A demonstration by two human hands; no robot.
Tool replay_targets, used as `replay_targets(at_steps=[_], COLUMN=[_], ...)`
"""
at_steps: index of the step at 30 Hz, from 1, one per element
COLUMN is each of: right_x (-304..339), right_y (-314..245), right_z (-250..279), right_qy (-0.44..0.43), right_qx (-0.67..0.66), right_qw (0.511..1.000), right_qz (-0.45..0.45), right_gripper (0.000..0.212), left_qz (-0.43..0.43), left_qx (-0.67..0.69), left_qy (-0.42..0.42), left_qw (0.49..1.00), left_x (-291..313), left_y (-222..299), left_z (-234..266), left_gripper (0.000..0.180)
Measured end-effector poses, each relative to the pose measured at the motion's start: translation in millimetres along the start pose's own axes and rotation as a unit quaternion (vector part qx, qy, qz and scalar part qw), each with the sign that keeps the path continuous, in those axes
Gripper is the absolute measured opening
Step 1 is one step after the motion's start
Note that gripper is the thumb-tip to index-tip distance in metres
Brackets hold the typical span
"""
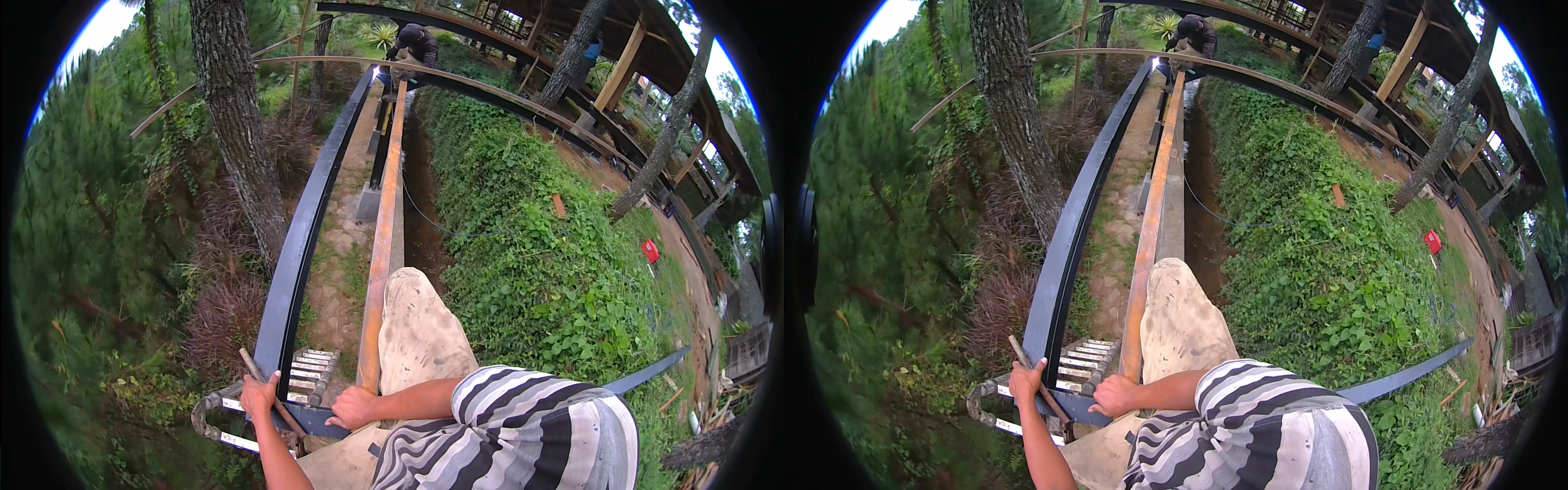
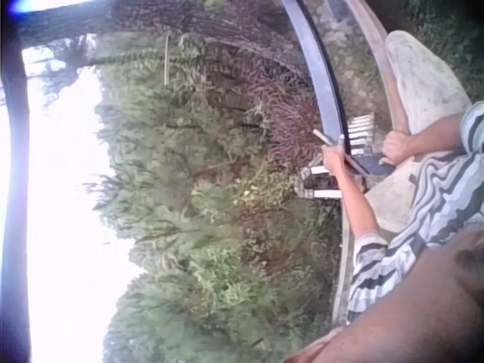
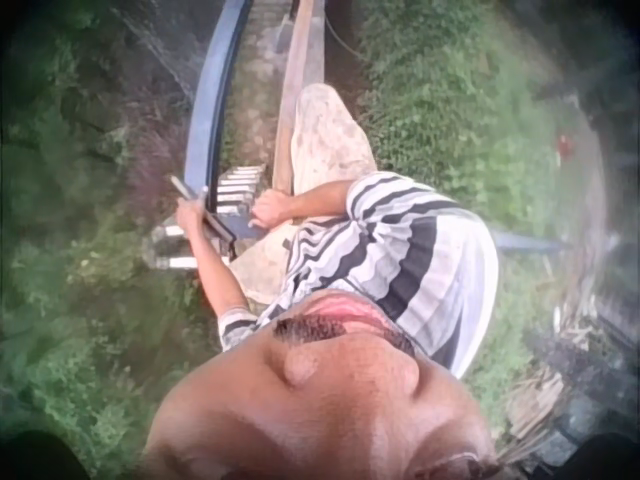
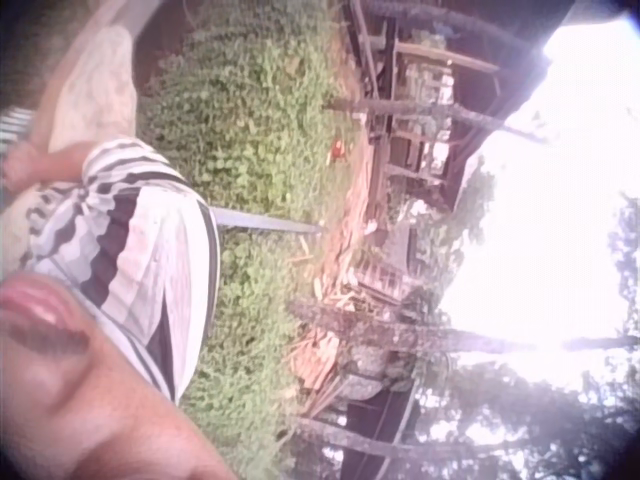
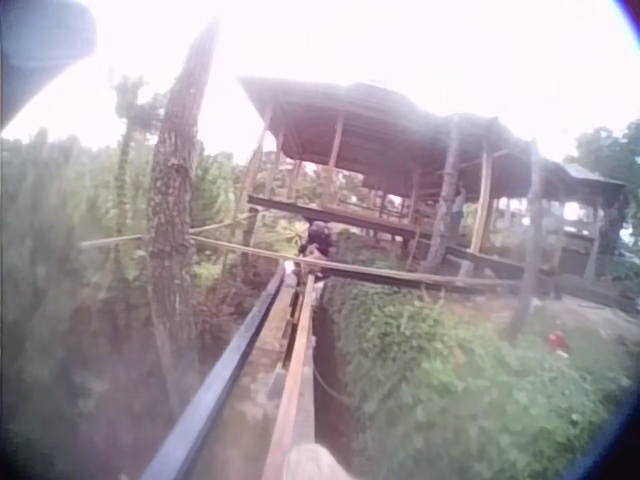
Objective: The person positions and aligns a metal frame member over a concrete wall while using a wooden brace and then secures it with a handheld tool.
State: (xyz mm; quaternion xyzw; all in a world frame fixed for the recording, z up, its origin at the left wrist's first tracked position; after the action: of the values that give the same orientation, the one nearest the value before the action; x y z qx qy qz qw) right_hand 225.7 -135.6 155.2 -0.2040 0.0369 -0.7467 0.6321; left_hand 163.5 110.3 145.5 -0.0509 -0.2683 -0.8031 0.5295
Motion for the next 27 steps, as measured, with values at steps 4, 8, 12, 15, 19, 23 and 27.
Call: replay_targets(at_steps=[4, 8, 12, 15, 19, 23, 27], right_x=[3, 6, 4, -6, -9, -18, -16], right_y=[-3, 6, 10, 2, 6, -3, -7], right_z=[10, -4, -12, 0, 8, 4, 0], right_qy=[-0.023, -0.040, -0.041, -0.056, -0.114, -0.139, -0.160], right_qx=[0.003, -0.004, -0.008, -0.005, 0.001, 0.004, 0.026], right_qw=[1.000, 0.999, 0.999, 0.998, 0.992, 0.989, 0.985], right_qz=[-0.020, -0.024, -0.012, 0.003, -0.049, -0.057, -0.065], right_gripper=[0.060, 0.063, 0.069, 0.071, 0.066, 0.066, 0.067], left_qz=[0.006, 0.007, 0.030, 0.033, 0.041, 0.040, 0.037], left_qx=[0.007, 0.007, 0.004, 0.012, 0.003, -0.008, 0.009], left_qy=[0.011, 0.018, -0.017, 0.016, -0.036, -0.031, -0.049], left_qw=[1.000, 1.000, 0.999, 0.999, 0.999, 0.999, 0.998], left_x=[7, 8, 8, 4, -2, -7, -5], left_y=[1, 6, 5, -7, 6, -8, -15], left_z=[3, -5, -3, 4, 4, 5, -5], left_gripper=[0.092, 0.091, 0.092, 0.091, 0.095, 0.100, 0.103])
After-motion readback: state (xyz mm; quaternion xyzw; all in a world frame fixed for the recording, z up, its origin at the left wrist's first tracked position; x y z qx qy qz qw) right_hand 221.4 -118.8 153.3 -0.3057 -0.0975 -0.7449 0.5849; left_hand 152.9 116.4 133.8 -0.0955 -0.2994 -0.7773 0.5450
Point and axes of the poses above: each hand's wrist, its own x-axis away from the middle knuckle, its own z-axis out of the back of the hand, y = z × x, the point moved 8 cm from there along -x, towards the middle knuckle, and after that the axes turned 3 degrees about x, right-handed, at the moved point
